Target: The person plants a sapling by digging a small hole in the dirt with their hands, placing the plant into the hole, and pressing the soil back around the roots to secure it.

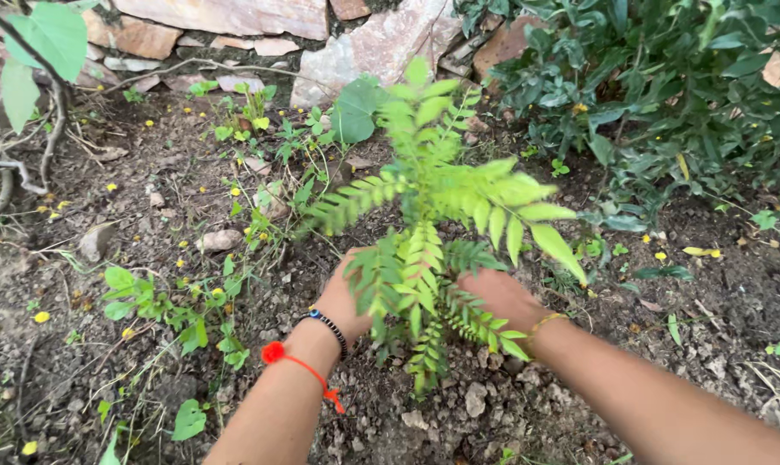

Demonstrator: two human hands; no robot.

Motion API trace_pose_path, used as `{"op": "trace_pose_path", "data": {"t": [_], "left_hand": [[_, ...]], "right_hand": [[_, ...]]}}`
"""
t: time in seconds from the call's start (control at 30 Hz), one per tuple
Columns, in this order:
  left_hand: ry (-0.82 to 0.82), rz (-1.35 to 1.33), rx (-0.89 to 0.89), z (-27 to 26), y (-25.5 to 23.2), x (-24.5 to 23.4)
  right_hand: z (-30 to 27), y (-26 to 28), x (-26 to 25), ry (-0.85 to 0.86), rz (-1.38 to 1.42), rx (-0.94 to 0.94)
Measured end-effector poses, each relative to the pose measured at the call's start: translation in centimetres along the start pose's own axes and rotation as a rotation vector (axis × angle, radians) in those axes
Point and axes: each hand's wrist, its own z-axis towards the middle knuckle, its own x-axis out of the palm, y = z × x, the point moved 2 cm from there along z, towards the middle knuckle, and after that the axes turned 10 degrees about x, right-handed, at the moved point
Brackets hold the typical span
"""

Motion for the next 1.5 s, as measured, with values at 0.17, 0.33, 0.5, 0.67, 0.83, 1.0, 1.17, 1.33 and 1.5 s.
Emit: {"op": "trace_pose_path", "data": {"t": [0.17, 0.33, 0.5, 0.67, 0.83, 1.0, 1.17, 1.33, 1.5], "left_hand": [[-0.046, -0.062, 0.034, 0.1, -0.3, 1.5], [-0.025, 0.29, 0.26, 0.5, -0.7, 2.2], [-0.097, -0.014, 0.1, 1.2, -1.4, 4.1], [-0.111, 0.439, 0.308, 0.5, -2.5, 4.6], [-0.123, 0.302, 0.291, 1.0, -1.8, 4.9], [-0.11, 0.214, 0.335, 1.0, -1.1, 4.7], [-0.093, 0.287, 0.239, 1.6, -1.1, 5.2], [-0.161, 0.288, 0.338, 1.0, -1.4, 5.0], [-0.213, 0.275, 0.33, 1.1, -3.5, 5.5]], "right_hand": [[-1.1, -0.5, 0.9, 0.125, 0.373, 0.29], [-5.2, -0.7, 0.3, -0.208, 0.058, -0.3], [-5.8, 0.3, -1.7, 0.048, -0.242, -0.189], [-6.5, 1.2, -0.7, 0.117, 0.118, 0.091], [-6.5, 2.2, 2.3, -0.035, -0.015, 0.027], [-6.4, 0.7, 2.5, 0.113, 0.109, 0.205], [-6.1, 0.4, 4.9, -0.099, -0.128, -0.024], [-5.4, 0.3, 5.3, 0.071, -0.173, 0.086], [-6.9, 1.5, 4.3, -0.244, -0.068, 0.015]]}}
